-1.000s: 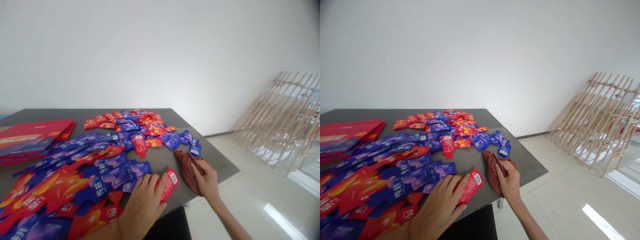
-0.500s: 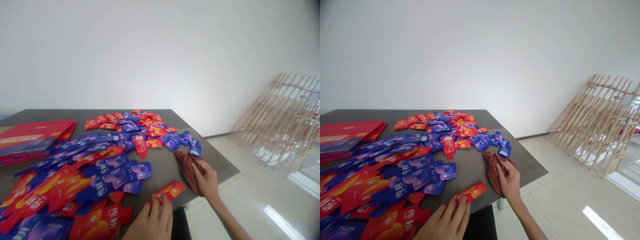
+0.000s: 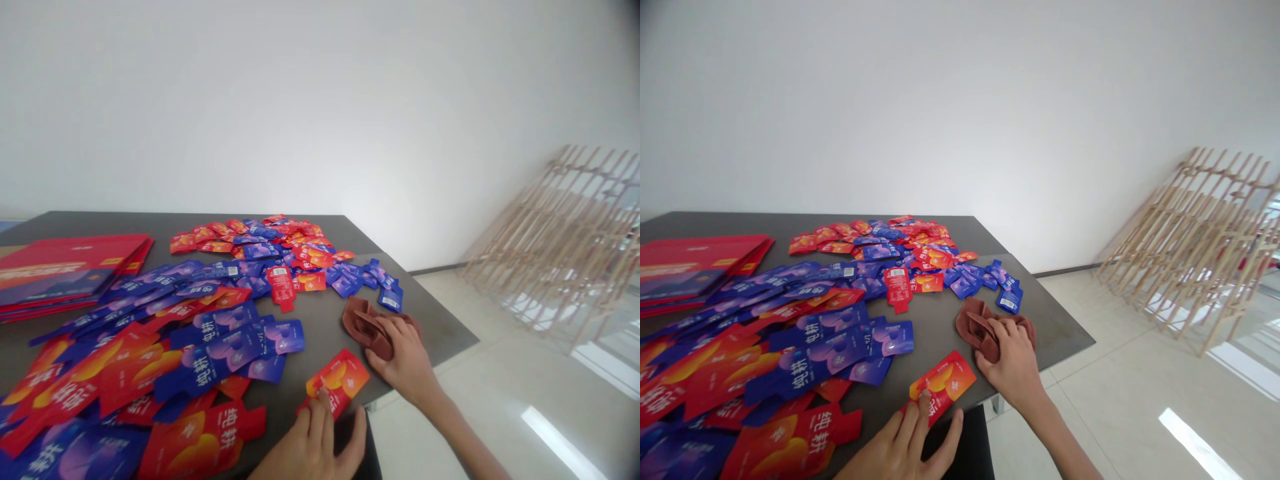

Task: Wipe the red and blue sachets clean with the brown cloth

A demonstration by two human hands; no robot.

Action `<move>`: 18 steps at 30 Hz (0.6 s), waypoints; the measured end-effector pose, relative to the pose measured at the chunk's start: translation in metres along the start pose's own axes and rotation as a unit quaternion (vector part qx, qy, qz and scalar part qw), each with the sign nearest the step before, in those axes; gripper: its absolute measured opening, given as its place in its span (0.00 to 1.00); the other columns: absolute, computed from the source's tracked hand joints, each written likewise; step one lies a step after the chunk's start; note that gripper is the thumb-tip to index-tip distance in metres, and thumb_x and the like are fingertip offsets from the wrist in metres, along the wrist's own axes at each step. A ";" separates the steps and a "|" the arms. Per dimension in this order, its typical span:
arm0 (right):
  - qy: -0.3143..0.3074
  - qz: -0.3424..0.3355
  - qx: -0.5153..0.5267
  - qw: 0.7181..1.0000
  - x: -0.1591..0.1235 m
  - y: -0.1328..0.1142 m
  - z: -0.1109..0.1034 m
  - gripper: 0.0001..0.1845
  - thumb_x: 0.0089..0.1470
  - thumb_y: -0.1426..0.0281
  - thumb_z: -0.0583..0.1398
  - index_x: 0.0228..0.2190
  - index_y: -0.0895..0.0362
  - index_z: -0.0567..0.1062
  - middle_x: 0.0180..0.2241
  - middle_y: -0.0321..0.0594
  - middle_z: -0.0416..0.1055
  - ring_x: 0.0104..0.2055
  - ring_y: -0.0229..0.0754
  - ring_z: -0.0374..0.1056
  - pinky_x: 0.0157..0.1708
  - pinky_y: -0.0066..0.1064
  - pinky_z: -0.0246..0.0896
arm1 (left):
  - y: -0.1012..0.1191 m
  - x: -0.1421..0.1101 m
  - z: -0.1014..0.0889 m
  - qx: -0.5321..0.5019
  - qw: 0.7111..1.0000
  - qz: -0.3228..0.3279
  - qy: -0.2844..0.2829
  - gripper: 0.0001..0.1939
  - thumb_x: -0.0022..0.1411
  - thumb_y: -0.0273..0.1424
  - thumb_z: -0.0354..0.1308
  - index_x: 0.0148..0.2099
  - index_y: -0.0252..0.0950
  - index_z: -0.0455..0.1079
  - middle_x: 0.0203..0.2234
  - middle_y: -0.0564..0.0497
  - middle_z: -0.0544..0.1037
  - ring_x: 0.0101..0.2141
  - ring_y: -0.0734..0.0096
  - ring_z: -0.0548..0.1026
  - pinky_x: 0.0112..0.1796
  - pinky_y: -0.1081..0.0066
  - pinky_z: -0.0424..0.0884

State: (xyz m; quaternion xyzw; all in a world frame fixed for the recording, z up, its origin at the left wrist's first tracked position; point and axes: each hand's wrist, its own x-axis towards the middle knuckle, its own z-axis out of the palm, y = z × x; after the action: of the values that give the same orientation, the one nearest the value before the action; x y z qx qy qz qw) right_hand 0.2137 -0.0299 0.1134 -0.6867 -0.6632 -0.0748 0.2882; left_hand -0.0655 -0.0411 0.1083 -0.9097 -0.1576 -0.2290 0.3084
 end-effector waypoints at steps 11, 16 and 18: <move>0.060 0.170 0.329 0.927 0.022 0.025 -0.013 0.17 0.49 0.64 0.62 0.38 0.57 0.84 0.35 0.43 0.84 0.37 0.49 0.79 0.39 0.39 0.74 | 0.001 -0.005 0.008 -0.048 0.999 -0.016 -0.001 0.18 0.76 0.28 0.43 0.53 0.28 0.73 0.43 0.40 0.85 0.41 0.59 0.83 0.38 0.62 0.71; 0.104 0.242 0.410 0.873 0.025 0.031 -0.034 0.14 0.49 0.61 0.67 0.35 0.56 0.84 0.32 0.45 0.83 0.33 0.49 0.79 0.30 0.35 0.74 | 0.002 -0.006 0.011 -0.057 0.998 -0.012 -0.004 0.17 0.75 0.29 0.46 0.54 0.27 0.74 0.44 0.40 0.85 0.42 0.59 0.83 0.38 0.64 0.73; 0.116 0.269 0.465 0.835 0.026 0.023 -0.040 0.12 0.49 0.61 0.68 0.33 0.55 0.84 0.30 0.44 0.82 0.32 0.50 0.79 0.29 0.36 0.74 | 0.001 -0.006 0.009 -0.053 0.998 -0.014 -0.004 0.17 0.76 0.29 0.46 0.54 0.27 0.74 0.44 0.39 0.85 0.41 0.59 0.84 0.38 0.63 0.73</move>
State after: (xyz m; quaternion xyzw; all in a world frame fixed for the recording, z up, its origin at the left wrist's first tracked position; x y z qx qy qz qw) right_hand 0.2496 -0.0263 0.1520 -0.6093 -0.3708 0.2440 0.6571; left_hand -0.0669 -0.0371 0.0980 -0.9233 -0.1594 -0.2380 0.2560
